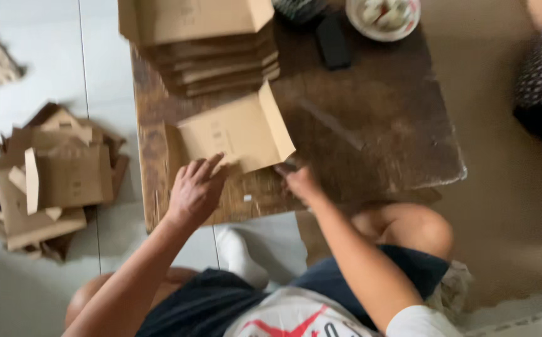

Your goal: The person sits on the floor and folds flat brown paper bags into a three-dimensional shape. They use a small white tool to press and crease the edges and corners of each bag. The finished bags are stacked on the table.

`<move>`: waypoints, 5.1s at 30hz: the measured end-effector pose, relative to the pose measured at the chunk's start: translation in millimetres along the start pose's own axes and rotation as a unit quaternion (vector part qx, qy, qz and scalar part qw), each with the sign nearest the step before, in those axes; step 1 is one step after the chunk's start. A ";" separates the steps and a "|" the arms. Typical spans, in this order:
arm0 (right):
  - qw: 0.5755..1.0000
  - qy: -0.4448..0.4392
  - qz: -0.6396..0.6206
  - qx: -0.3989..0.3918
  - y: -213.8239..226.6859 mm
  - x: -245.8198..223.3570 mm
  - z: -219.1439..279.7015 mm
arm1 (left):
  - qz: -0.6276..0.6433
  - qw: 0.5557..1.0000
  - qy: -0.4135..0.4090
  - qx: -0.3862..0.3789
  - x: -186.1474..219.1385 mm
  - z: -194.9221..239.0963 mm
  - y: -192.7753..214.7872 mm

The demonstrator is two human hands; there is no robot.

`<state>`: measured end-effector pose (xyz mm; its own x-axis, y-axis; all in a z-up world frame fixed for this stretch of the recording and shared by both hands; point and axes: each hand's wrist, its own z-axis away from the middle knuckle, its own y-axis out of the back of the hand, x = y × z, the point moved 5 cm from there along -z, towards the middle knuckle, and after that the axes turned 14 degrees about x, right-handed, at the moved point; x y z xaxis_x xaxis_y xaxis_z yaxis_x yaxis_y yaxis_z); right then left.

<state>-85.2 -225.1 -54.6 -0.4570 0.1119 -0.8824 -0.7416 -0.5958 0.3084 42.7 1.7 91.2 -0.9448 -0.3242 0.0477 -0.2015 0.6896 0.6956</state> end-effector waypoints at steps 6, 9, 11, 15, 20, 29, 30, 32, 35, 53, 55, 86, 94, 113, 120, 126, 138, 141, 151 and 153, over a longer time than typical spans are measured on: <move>0.996 0.044 0.056 -0.055 33.9 12.3 -2.3 | 0.072 0.992 0.089 -0.053 38.9 68.3 0.6; 0.992 0.075 0.077 -0.072 25.5 -22.1 16.4 | 0.064 0.992 0.096 -0.040 28.3 68.5 -27.7; 0.989 0.085 0.093 -0.072 18.7 -41.2 31.3 | 0.059 0.992 0.098 -0.046 23.8 61.1 -43.8; 0.948 0.240 0.204 -0.044 5.9 -48.2 30.8 | 0.095 0.992 0.074 -0.039 25.1 32.0 -64.8; 0.995 0.053 0.089 -0.015 11.4 6.1 4.6 | 0.126 0.989 0.050 -0.052 20.0 14.9 -93.5; 0.992 0.085 0.091 0.014 24.5 30.9 -7.4 | 0.009 0.979 0.109 -0.174 4.1 -20.4 -149.6; 0.992 0.093 0.088 0.013 25.1 35.7 -10.7 | 0.007 0.967 0.128 -0.220 1.0 -18.7 -157.0; 0.992 0.093 0.087 0.011 26.6 35.3 -8.4 | 0.007 0.950 0.147 -0.274 -3.2 -16.7 -162.7; 0.995 0.064 0.077 0.008 31.4 12.2 17.0 | 0.025 0.955 0.130 -0.264 -1.5 -3.9 -150.8; 0.915 0.173 0.353 -0.087 1.8 -39.0 84.6 | 0.115 0.978 0.060 -0.164 15.4 35.1 -89.4; 0.927 0.182 0.322 -0.064 2.7 -32.5 85.4 | 0.111 0.979 0.056 -0.163 15.8 27.3 -84.6; 0.925 0.347 0.158 -0.005 -58.5 -52.1 -79.2 | 0.126 0.969 0.088 -0.191 15.3 24.4 -86.0; 0.853 0.481 0.193 -0.055 -49.7 -93.4 -30.4 | 0.113 0.967 0.094 -0.207 6.7 16.6 -83.4; 0.828 0.531 0.177 -0.028 11.9 -51.4 94.1 | 0.213 0.954 -0.027 -0.209 64.2 42.0 -54.9; 0.818 0.528 0.216 -0.071 -29.9 -34.2 138.3 | 0.074 0.950 0.229 -0.198 29.2 69.3 -56.5; 0.875 0.443 0.189 0.047 -12.7 -48.4 27.8 | 0.046 0.944 0.227 -0.236 33.8 59.5 -51.0; 0.832 0.505 0.230 0.014 20.6 -58.4 117.0 | 0.114 0.978 0.139 -0.106 6.5 54.0 -58.0; 0.878 0.429 0.201 0.067 45.1 -33.7 73.5 | 0.135 0.985 0.102 -0.023 6.2 63.5 -66.4; 0.908 0.312 0.280 -0.022 -6.6 -36.4 50.9 | 0.121 0.987 0.049 -0.094 29.1 39.9 -74.7; 0.923 0.266 0.274 -0.045 -0.4 -34.5 63.6 | 0.128 0.983 0.058 -0.121 30.3 35.5 -73.0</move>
<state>-100.4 -178.1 -1.7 -0.4277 -0.6190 -0.6588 -0.4159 -0.5123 0.7514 19.6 -35.4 16.5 -0.9183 -0.2413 0.3139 0.1191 0.5878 0.8002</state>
